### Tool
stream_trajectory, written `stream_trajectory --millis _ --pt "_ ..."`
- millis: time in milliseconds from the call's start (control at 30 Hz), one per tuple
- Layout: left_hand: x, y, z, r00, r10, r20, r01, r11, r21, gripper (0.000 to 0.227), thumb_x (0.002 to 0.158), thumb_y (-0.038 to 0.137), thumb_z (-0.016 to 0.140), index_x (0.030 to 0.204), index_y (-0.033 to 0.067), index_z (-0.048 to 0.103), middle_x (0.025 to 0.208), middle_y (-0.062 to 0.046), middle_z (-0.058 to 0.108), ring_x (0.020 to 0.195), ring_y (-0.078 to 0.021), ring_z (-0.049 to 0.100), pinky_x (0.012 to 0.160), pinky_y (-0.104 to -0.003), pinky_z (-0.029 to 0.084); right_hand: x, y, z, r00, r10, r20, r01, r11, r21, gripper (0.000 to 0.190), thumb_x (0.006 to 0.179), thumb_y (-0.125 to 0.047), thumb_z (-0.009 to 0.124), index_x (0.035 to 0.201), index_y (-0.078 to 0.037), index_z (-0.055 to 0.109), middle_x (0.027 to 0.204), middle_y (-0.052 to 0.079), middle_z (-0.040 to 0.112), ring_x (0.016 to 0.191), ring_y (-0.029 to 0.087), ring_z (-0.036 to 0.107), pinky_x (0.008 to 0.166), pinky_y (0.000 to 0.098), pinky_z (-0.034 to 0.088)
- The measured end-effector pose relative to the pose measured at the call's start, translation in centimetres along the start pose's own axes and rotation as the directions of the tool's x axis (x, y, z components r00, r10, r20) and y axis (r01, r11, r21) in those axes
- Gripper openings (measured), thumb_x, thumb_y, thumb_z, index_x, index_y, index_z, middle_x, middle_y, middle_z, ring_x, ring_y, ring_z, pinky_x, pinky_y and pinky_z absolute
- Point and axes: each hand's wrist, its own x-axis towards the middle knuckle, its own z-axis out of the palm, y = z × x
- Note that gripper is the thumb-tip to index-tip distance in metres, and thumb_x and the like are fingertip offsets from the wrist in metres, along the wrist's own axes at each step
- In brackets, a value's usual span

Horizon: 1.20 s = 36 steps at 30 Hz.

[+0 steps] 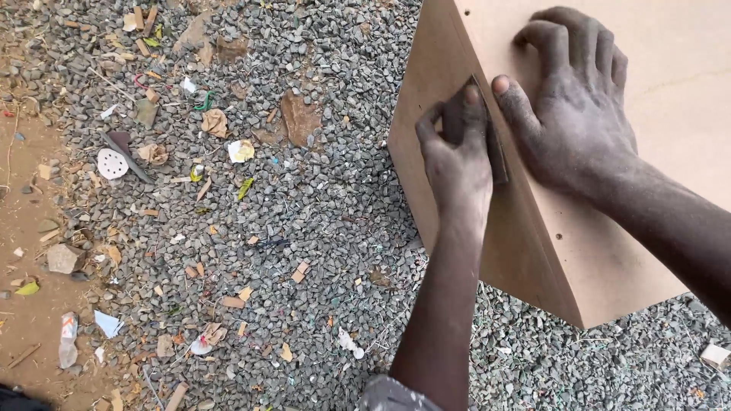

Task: Sanding the edges and surfaces of a wooden box with sandpaper to smooth the wood.

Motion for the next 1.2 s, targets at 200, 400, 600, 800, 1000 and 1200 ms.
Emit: stream_trajectory --millis 200,400,600,800,1000,1200 --pt "-5.2 -1.9 -1.4 0.987 -0.159 0.033 0.152 0.975 0.162 0.096 0.068 0.07 0.055 0.145 0.0161 0.038 0.127 -0.021 0.066 0.114 -0.0307 0.072 0.102 -0.04 0.058 3.1 -0.2 0.5 0.997 -0.025 0.067 0.02 0.997 0.07 0.07 0.116 -0.045 0.016 0.162 0.004 0.037 0.166 0.028 0.038 0.153 0.04 0.028 0.122 0.0569 0.01" --pt "-3.6 -0.4 0.0 0.999 -0.015 0.049 0.006 0.983 0.186 0.096 0.076 0.076 0.038 0.143 0.0057 0.035 0.129 -0.021 0.053 0.117 -0.0342 0.064 0.1 -0.046 0.058 2.8 -0.6 -0.6 0.999 -0.026 0.04 0.021 0.992 0.121 0.062 0.122 -0.035 0.02 0.16 0.007 0.045 0.163 0.027 0.047 0.151 0.04 0.036 0.121 0.0582 0.014" --pt "-2.8 -2.4 0.5 0.999 -0.011 0.031 0.011 1.0 0.023 0.091 0.078 0.072 0.049 0.141 0.0068 0.037 0.131 -0.019 0.054 0.122 -0.0296 0.061 0.106 -0.044 0.051 2.8 -0.2 -0.6 0.997 -0.08 0.02 0.071 0.953 0.294 0.068 0.118 -0.038 0.013 0.152 0.006 0.053 0.162 0.026 0.049 0.155 0.04 0.033 0.125 0.0586 0.018" --pt "-6.3 -1.5 -0.4 0.994 -0.018 0.105 0.001 0.986 0.164 0.088 0.086 0.068 0.044 0.149 0.0073 0.03 0.14 -0.022 0.049 0.127 -0.0368 0.06 0.106 -0.05 0.054 2.1 0.0 -0.8 0.995 -0.103 0.015 0.099 0.976 0.193 0.068 0.121 -0.039 0.016 0.155 0.007 0.054 0.162 0.027 0.051 0.155 0.041 0.035 0.124 0.0615 0.019" --pt "0.7 -1.5 1.0 0.999 0.002 -0.034 -0.003 0.999 -0.042 0.096 0.071 0.068 0.059 0.143 0.0062 0.043 0.119 -0.015 0.056 0.109 -0.0262 0.064 0.092 -0.039 0.056 2.6 0.0 -0.2 0.998 -0.046 0.044 0.036 0.979 0.201 0.068 0.117 -0.043 0.016 0.151 0.002 0.055 0.162 0.022 0.05 0.156 0.037 0.032 0.125 0.059 0.019" --pt "-9.0 -4.6 -0.8 0.997 -0.014 0.077 0.003 0.991 0.132 0.089 0.09 0.069 0.049 0.151 0.0078 0.029 0.14 -0.014 0.043 0.136 -0.0334 0.051 0.113 -0.054 0.046 2.1 -0.3 -0.4 0.999 -0.047 0.025 0.041 0.98 0.192 0.074 0.118 -0.047 0.015 0.15 0.003 0.058 0.161 0.023 0.052 0.156 0.038 0.033 0.125 0.0585 0.018"
